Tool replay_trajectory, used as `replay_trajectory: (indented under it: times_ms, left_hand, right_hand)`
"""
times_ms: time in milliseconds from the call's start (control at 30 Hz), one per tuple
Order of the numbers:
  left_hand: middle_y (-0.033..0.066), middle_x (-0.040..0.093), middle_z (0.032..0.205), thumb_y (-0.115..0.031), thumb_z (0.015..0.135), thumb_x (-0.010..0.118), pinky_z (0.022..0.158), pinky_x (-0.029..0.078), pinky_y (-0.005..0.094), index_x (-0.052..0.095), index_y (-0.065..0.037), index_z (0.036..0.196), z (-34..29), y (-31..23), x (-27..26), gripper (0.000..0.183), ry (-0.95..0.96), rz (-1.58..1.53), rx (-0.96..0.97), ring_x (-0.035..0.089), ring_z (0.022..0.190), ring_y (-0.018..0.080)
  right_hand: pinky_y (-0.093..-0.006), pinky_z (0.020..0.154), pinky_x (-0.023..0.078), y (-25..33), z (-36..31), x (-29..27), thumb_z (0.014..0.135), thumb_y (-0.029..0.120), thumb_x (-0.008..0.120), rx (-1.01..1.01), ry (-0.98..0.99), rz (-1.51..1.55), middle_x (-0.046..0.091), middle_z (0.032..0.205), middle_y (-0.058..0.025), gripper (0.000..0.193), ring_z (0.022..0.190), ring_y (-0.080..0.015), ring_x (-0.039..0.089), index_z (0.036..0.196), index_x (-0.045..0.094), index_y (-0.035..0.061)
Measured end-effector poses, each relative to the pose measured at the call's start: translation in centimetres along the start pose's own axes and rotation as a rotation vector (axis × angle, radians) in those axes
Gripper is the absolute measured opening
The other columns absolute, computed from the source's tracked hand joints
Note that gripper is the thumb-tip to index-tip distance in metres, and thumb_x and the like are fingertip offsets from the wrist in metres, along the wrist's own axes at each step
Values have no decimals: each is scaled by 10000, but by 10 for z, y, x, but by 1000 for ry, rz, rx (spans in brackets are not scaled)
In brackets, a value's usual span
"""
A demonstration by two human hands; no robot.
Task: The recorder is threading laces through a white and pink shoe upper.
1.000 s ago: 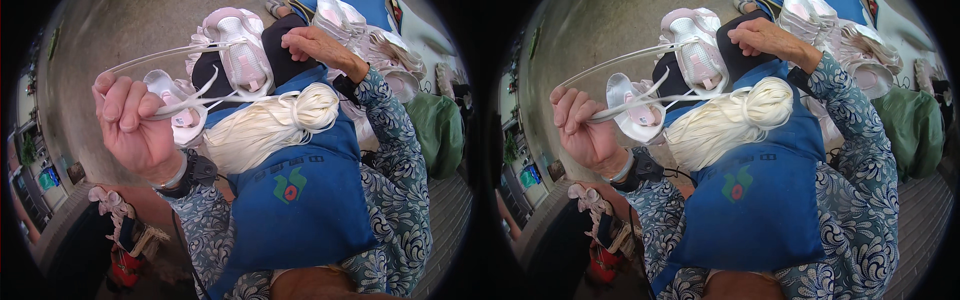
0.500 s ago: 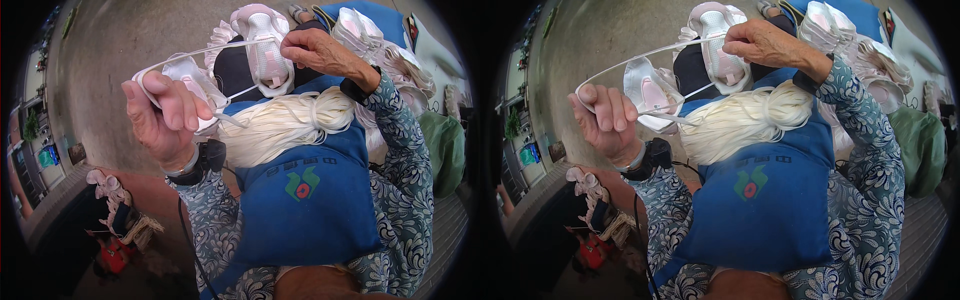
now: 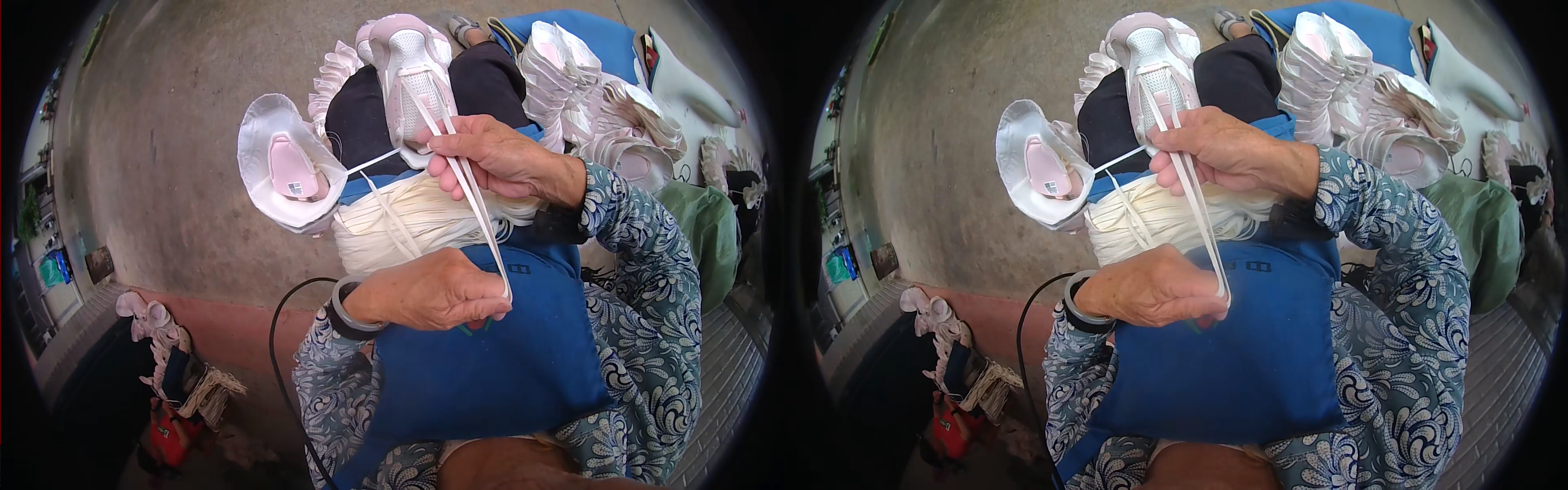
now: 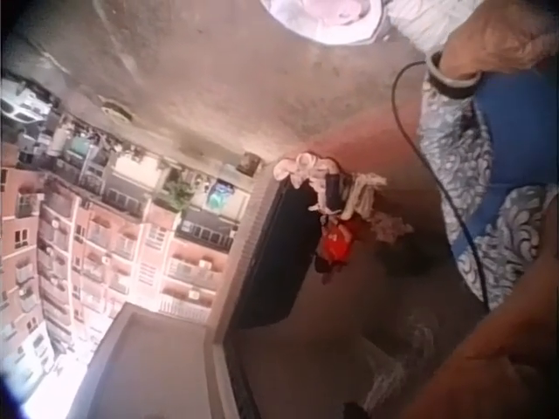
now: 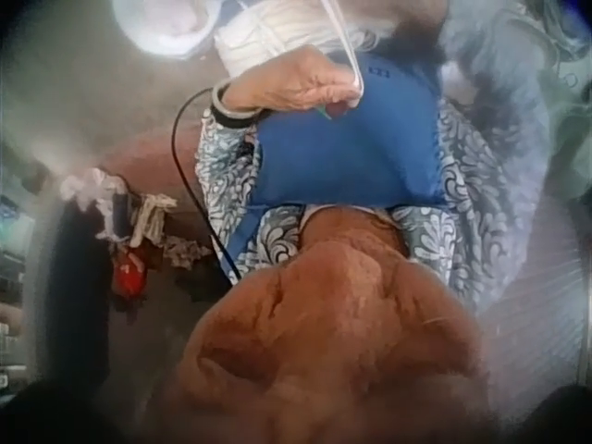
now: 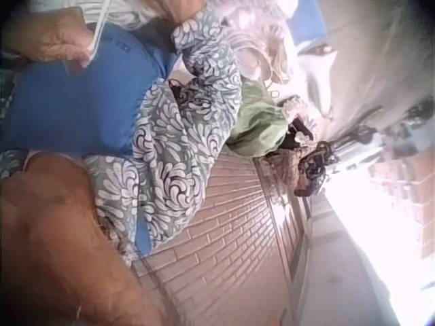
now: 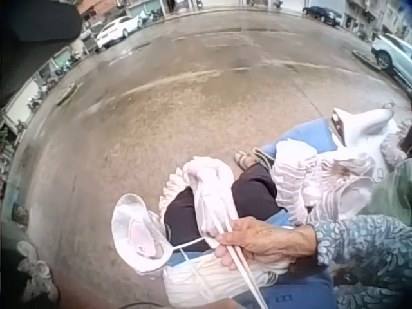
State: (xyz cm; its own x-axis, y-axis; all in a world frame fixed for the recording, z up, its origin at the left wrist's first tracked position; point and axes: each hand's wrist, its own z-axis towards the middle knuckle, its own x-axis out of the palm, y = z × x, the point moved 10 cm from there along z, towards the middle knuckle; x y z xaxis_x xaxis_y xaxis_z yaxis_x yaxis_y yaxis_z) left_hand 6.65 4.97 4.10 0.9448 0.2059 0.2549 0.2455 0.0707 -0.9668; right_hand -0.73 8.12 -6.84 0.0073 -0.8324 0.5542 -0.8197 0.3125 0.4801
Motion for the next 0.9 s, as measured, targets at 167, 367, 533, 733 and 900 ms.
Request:
replay_trajectory:
  times_ms: [167, 367, 533, 733, 900]
  left_hand:
    - [79, 586, 633, -192, 927, 512, 511, 432, 315, 574, -55, 791, -19, -1, -10, 203, -38, 106, -23, 583, 556, 224]
    - [37, 553, 609, -304, 917, 545, 464, 343, 239, 589, -1, 787, -98, -72, -102, 332, -968, 85, 193, 452, 476, 97]
    - [59, 531, 601, -376, 915, 543, 436, 299, 212, 538, 12, 724, -132, -108, -133, 432, -1147, 326, 404, 403, 457, 77]
    - [30, 455, 566, -390, 922, 529, 385, 268, 222, 480, -27, 690, -128, -123, -142, 434, -1104, 235, 525, 353, 450, 71]
    - [-34, 338, 547, -437, 946, 447, 381, 241, 227, 409, -108, 655, -138, -131, -147, 440, -1209, 366, 531, 270, 437, 62]
  right_hand:
    - [-220, 507, 518, 6, -5, -4, 956, 163, 466, -39, 62, -18, 612, 780, -67, 329, 593, -119, 609, 1215, 441, -39]
    - [-198, 617, 497, 41, -8, -9, 961, 247, 446, -328, -66, -545, 596, 865, -47, 361, 686, -81, 587, 1224, 469, 1]
    - [-283, 726, 510, 101, -27, 15, 882, 192, 558, -864, -252, -1200, 595, 916, -105, 386, 832, -179, 616, 1208, 488, -2]
    - [-376, 923, 467, 114, 7, 67, 863, 193, 593, -1043, -126, -1638, 494, 1213, -151, 472, 1057, -318, 548, 1300, 420, 141]
    - [-389, 844, 473, 93, 37, 65, 921, 242, 509, -837, 77, -1664, 572, 1038, -139, 259, 950, -314, 574, 1110, 562, 72]
